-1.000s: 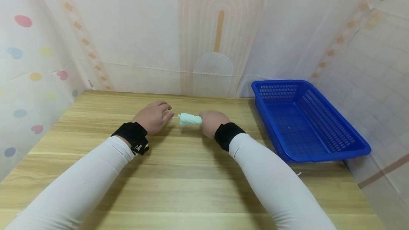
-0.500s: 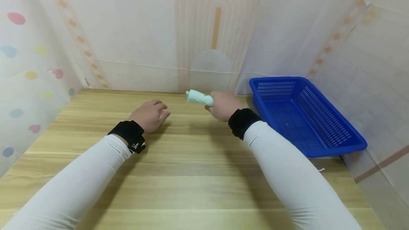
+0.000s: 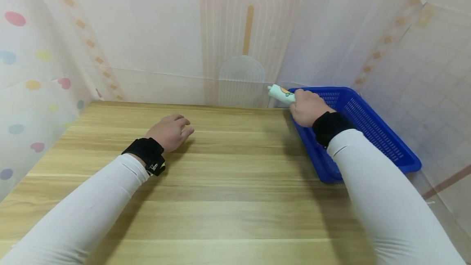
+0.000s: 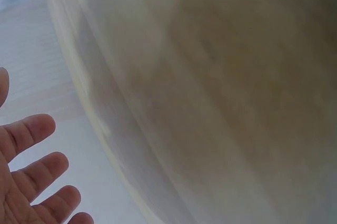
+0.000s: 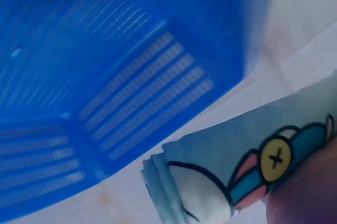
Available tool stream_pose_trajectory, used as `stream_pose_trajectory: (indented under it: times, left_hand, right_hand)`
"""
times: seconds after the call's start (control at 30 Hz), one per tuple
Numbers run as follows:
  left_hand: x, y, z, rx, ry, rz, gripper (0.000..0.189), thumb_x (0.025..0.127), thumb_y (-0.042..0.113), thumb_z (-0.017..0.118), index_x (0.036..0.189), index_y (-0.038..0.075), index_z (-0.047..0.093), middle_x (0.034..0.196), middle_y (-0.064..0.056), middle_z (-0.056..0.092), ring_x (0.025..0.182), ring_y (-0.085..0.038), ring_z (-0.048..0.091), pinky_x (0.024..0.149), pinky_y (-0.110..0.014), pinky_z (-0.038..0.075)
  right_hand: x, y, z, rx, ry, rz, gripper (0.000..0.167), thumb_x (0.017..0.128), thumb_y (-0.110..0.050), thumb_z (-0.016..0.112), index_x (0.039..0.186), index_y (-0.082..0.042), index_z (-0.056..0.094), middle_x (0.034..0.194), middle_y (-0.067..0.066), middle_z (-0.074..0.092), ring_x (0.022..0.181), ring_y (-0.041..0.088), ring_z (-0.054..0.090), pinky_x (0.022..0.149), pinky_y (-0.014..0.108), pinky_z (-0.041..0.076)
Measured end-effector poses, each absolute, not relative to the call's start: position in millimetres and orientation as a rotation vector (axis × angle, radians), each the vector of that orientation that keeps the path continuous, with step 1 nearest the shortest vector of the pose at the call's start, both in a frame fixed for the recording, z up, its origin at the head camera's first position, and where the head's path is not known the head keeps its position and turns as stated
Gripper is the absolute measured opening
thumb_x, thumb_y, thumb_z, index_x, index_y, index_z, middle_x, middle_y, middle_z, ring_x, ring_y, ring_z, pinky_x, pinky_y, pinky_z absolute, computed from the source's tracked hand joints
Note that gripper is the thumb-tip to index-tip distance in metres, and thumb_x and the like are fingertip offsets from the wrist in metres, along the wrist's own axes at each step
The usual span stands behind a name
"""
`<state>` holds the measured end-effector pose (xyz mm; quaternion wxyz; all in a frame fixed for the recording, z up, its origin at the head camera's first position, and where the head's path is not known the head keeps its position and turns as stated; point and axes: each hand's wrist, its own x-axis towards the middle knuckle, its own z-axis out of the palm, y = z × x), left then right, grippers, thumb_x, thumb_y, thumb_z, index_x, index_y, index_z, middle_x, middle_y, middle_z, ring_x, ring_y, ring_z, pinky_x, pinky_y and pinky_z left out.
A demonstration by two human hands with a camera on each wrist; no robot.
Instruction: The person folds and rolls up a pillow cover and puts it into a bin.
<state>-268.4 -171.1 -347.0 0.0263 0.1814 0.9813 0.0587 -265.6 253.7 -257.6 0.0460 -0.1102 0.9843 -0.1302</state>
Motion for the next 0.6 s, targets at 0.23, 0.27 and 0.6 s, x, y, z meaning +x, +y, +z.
stream_pose_trajectory:
  times: [0.23, 0.27, 0.6]
  left_hand:
    - [-267, -173, -348, 0.56, 3.055, 0.178, 0.056, 0.113, 0.042, 0.043, 0.15, 0.001, 0.054, 0.155, -0.023, 0.051, 0.15, -0.041, 0.041, 0.126, -0.053, 0.032]
    - [-267, -174, -348, 0.565, 3.058, 0.169, 0.056, 0.113, 0.042, 0.043, 0.15, 0.001, 0.053, 0.156, -0.023, 0.051, 0.151, -0.041, 0.04, 0.126, -0.052, 0.031]
    - [-266, -178, -350, 0.502, 3.041, 0.146, 0.068, 0.11, 0.052, 0.045, 0.161, 0.007, 0.04, 0.169, -0.03, 0.027, 0.158, -0.052, 0.017, 0.128, -0.064, 0.018]
  right_hand:
    - [-264, 295, -259, -0.258, 3.011, -0.314, 0.033, 0.108, -0.009, 0.046, 0.133, 0.011, 0.054, 0.126, 0.034, 0.056, 0.106, 0.043, 0.051, 0.09, 0.058, 0.043]
    - [-264, 300, -259, -0.244, 3.011, -0.319, 0.034, 0.107, -0.007, 0.047, 0.135, 0.011, 0.053, 0.127, 0.035, 0.055, 0.109, 0.045, 0.05, 0.093, 0.06, 0.043]
    - [-262, 338, -274, -0.197, 3.017, -0.217, 0.033, 0.095, 0.002, 0.059, 0.127, 0.009, 0.065, 0.119, 0.034, 0.067, 0.099, 0.043, 0.061, 0.091, 0.06, 0.049]
